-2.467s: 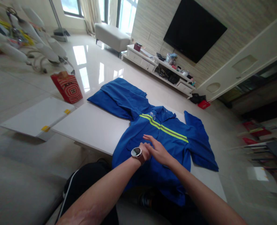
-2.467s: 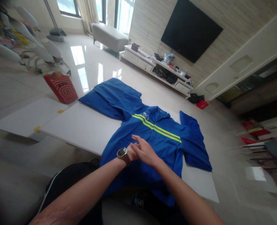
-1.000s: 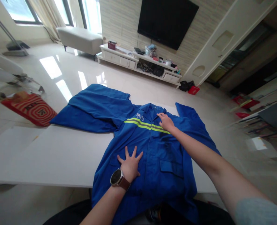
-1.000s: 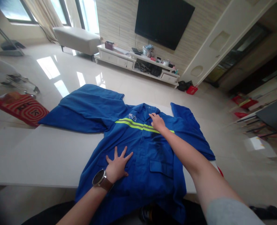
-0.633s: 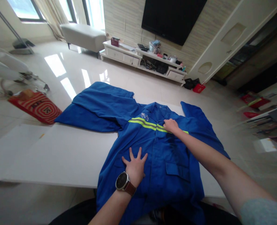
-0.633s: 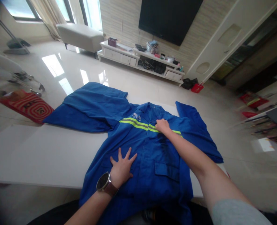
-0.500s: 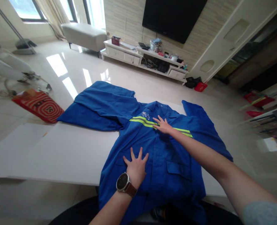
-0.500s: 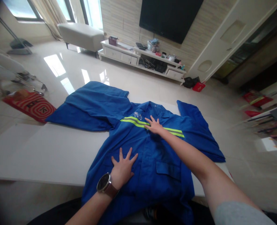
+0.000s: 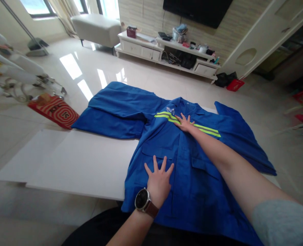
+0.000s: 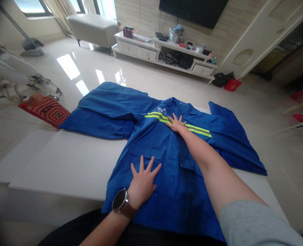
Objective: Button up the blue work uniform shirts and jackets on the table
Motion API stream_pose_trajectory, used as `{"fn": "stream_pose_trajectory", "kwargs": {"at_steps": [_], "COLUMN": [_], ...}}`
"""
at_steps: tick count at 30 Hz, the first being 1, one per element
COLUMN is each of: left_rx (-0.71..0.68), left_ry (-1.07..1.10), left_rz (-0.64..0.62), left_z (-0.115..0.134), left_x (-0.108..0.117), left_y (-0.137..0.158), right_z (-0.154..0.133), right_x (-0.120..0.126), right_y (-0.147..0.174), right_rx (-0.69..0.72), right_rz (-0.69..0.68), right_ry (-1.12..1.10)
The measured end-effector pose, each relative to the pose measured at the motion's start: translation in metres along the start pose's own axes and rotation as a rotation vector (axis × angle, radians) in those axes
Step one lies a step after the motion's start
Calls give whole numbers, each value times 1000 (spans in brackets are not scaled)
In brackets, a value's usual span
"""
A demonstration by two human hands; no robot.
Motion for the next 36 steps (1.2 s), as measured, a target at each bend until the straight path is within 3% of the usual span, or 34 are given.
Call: {"fn": "stream_pose_trajectory", "kwargs": {"at_steps": [5,9,12,15,18,21,25,27,30,33,36], "left_rx": [31,30,24,15,-105,-329,-534,-545,-546,-548,-502], "left_ry": [-28,-53,-75,-134,-179,-163,-233,-295,-356,-396,-377], "left_rz": [-41,-65,-73,-26,71,60,-9,-15,35,56,21], "left_z": [-7,-8,-7,-2,14,43,87,110,151,188,203], "left_x": [-5,-3,-1,-3,-11,-29,-60,-75,-97,-120,-134], "left_y": [-7,-8,-6,-5,0,13,37,43,43,33,15], "right_z": [-5,20,69,132,195,247,286,292,291,287,277], "right_x": [4,19,27,13,-26,-76,-124,-133,-129,-106,-75], "right_y": [20,86,172,283,405,513,603,616,598,544,474], "right_rx": [146,310,274,167,-2,-179,-372,-378,-332,-340,-354], "right_rz": [-10,-7,54,90,144,132,275,289,294,336,362], "right_ry": [34,75,104,96,-27,-200,-364,-394,-373,-264,-182]}}
Point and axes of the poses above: each hand's wrist, its own y-axis away from the middle knuckle, its own x-axis out of the back of the hand, z = x × y, the point moved 2 cm from there along -y, towards the middle knuckle, and after that the axes turned 7 degrees about -z, right-handed, at the moved point
